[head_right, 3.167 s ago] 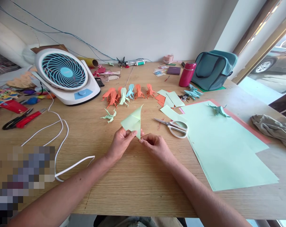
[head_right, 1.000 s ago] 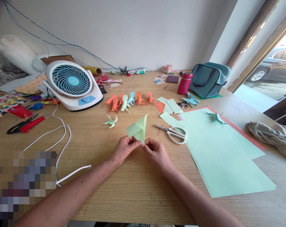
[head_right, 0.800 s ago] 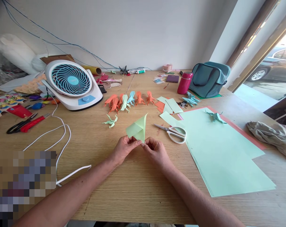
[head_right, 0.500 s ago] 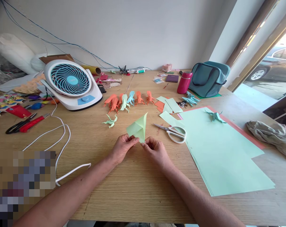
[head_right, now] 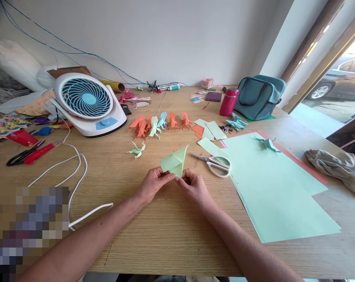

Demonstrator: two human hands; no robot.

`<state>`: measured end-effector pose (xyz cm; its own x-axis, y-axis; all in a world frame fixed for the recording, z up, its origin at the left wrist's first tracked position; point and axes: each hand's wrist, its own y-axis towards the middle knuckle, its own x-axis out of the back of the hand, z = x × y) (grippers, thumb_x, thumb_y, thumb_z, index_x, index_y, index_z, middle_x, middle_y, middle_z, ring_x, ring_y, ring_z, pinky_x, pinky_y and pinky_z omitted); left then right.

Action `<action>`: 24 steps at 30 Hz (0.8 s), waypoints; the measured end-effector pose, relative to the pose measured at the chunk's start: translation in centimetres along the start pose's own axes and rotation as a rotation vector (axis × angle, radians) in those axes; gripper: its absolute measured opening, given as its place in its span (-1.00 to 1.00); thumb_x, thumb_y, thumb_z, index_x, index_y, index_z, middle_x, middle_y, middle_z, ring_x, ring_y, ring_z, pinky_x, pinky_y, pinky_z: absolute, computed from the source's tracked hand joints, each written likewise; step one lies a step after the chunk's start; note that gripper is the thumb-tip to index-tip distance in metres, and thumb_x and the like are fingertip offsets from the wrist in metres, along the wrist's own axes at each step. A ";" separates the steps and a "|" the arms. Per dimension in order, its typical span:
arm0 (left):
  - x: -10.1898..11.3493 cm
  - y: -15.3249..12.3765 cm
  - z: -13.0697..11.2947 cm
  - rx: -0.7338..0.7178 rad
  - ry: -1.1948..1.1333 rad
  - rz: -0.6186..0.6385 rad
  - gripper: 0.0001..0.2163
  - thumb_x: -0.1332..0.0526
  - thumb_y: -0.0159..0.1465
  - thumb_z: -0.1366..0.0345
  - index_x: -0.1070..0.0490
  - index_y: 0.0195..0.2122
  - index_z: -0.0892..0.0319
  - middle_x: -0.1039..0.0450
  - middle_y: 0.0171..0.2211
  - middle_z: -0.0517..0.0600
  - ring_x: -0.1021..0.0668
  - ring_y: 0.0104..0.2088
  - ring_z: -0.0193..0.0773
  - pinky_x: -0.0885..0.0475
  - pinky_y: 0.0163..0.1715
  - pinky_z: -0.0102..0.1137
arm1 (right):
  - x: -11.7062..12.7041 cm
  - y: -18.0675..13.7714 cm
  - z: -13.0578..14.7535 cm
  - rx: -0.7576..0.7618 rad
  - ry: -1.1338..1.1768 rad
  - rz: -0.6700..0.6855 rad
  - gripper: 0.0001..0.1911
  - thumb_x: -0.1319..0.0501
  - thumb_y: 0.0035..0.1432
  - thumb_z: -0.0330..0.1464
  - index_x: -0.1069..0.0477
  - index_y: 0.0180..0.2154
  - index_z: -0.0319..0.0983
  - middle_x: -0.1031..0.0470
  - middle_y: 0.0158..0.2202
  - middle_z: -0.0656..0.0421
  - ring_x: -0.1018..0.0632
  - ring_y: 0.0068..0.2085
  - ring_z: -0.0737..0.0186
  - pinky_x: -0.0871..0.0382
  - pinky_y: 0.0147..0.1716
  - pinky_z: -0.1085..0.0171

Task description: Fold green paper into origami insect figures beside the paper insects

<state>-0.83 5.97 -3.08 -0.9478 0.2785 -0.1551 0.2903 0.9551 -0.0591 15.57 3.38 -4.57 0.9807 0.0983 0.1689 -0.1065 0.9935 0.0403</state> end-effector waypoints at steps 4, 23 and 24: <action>0.2 0.1 -0.1 0.016 -0.001 -0.062 -0.64 -0.46 -0.03 0.04 -0.41 -0.53 0.23 -0.28 -0.59 -0.16 -0.29 -0.50 -0.41 -0.18 -0.44 -0.47 | 0.1 0.1 0.0 0.006 -0.060 0.000 -0.54 -0.27 0.10 0.00 -0.17 -0.50 -0.19 -0.10 -0.57 0.32 -0.11 -0.52 0.38 0.04 -0.58 0.35; 0.0 -0.1 -0.1 0.016 -0.003 -0.001 -0.65 -0.47 -0.05 0.03 -0.50 -0.48 0.23 -0.43 -0.52 -0.08 -0.42 -0.43 -0.32 -0.29 -0.30 -0.40 | 0.0 0.0 -0.1 -0.021 0.058 0.051 -0.58 -0.34 0.02 -0.03 -0.28 -0.49 -0.21 -0.05 -0.60 0.34 -0.05 -0.54 0.41 0.10 -0.59 0.34; 0.0 -0.1 -0.2 0.019 -0.014 -0.017 -0.64 -0.48 -0.06 0.03 -0.50 -0.49 0.23 -0.41 -0.54 -0.10 -0.40 -0.45 -0.34 -0.28 -0.33 -0.42 | 0.0 0.0 -0.1 -0.023 0.059 0.052 -0.58 -0.33 0.02 -0.04 -0.27 -0.50 -0.21 -0.04 -0.60 0.34 -0.05 -0.55 0.41 0.10 -0.59 0.34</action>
<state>-0.83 5.90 -2.88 -0.9507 0.2609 -0.1676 0.2770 0.9574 -0.0810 15.58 3.42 -4.63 0.9819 0.1525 0.1122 -0.1546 0.9879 0.0105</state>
